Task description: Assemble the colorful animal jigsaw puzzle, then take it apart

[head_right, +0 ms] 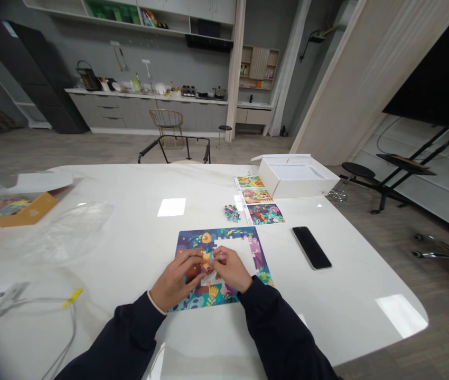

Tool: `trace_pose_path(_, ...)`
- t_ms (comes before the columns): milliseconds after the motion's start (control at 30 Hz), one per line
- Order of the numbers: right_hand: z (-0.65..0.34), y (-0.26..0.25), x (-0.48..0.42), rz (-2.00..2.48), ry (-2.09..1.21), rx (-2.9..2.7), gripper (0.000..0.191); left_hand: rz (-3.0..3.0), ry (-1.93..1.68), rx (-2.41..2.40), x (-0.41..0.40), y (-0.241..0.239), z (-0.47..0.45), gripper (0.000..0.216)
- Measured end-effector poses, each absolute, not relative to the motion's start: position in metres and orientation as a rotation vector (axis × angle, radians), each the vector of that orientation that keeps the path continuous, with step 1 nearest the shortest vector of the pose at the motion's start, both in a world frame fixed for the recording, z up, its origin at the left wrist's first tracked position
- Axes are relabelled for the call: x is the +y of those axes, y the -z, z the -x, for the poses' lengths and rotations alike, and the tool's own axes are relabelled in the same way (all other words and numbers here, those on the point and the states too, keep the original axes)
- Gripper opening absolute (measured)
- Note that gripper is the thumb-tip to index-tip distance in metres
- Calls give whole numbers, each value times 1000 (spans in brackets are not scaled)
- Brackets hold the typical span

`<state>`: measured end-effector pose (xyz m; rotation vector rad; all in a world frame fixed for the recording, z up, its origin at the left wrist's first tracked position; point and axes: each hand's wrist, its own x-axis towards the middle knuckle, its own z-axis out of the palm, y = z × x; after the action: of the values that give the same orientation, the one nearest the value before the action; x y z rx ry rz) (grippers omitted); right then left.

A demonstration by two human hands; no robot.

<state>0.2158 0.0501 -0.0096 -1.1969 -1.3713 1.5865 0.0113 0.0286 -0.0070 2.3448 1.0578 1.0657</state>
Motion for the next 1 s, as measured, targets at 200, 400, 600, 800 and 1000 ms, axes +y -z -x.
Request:
trace_pose_path(200, -229, 16, 57, 1389, -1233, -1521, 21, -2443, -875, 924, 29, 9, -9, 20)
trace_pose_path(400, -230, 22, 55, 1411, -1023, -1791, 29, -2463, -779, 961, 29, 10, -8, 19)
trace_pose_path(600, -231, 22, 54, 1427, -981, -1863, 34, -2448, -740, 971, 28, 9, -9, 19)
trace_pose_path(800, -231, 21, 53, 1432, -969, -1888, 35, -2439, -701, 963, 29, 9, -8, 18)
trace_pose_path(1000, -232, 23, 54, 1435, -969, -1901, 40, -2416, -699, 955, 30, 9, -5, 20)
